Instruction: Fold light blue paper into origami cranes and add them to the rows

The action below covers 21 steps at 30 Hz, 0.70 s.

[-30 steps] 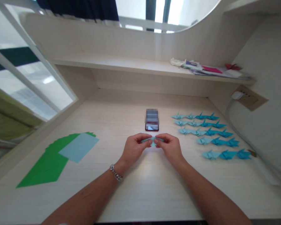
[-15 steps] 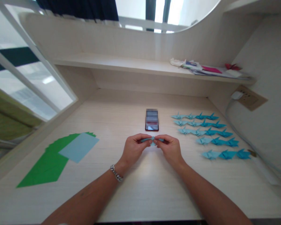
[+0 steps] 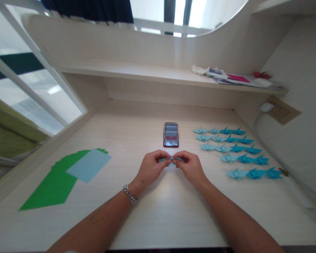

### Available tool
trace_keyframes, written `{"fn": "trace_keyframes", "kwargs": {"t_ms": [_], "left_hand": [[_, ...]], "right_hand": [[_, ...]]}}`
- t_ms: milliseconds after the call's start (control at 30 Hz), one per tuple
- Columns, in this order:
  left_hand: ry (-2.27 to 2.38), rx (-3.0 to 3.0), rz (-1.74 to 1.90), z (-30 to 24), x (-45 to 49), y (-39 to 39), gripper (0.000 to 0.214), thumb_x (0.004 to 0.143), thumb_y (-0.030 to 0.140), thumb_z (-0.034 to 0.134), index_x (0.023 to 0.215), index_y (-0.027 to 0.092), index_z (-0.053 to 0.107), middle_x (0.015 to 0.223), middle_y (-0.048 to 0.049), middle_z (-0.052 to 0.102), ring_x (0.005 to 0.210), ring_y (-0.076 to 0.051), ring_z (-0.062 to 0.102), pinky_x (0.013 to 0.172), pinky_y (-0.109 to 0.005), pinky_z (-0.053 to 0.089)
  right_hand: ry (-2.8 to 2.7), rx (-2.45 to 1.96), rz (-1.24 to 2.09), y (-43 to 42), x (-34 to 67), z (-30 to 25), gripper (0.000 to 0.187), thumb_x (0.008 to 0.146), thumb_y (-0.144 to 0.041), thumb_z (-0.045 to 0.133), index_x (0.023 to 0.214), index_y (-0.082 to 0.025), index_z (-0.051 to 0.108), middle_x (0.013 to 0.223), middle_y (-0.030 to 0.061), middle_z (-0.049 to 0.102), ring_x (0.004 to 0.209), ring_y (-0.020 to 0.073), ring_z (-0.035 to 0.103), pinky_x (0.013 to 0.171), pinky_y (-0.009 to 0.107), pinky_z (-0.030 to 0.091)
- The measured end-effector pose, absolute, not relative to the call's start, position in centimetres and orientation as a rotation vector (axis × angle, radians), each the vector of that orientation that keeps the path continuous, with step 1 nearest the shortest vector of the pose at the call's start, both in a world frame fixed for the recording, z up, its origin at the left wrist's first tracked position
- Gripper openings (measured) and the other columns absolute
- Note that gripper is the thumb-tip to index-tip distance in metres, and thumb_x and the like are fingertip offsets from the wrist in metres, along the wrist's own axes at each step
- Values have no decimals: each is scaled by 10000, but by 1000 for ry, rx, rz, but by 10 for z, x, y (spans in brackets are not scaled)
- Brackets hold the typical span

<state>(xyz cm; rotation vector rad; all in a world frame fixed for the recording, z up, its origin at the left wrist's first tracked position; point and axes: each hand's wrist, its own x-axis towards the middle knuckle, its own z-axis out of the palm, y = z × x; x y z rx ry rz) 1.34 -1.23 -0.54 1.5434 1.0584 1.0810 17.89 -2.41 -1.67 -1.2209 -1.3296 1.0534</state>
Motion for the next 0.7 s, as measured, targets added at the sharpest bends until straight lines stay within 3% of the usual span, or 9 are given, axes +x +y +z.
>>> {"fn": "trace_keyframes", "kwargs": {"t_ms": [467, 700], "left_hand": [[1033, 1561, 1056, -4, 14, -13, 143, 734, 245, 676, 829, 142, 700, 812, -70, 712, 724, -162, 645, 704, -283, 525], [999, 1578, 959, -3, 11, -12, 155, 763, 266, 638, 848, 146, 685, 741, -58, 692, 633, -142, 633, 625, -265, 521]], "right_hand": [[-1336, -1210, 1167, -24, 183, -14, 173, 652, -260, 711, 800, -172, 719, 742, 45, 703, 660, 165, 618, 650, 301, 498], [-1346, -1230, 1124, -24, 183, -12, 135, 654, -239, 696, 772, -178, 714, 742, 40, 707, 673, 164, 626, 666, 298, 502]]}}
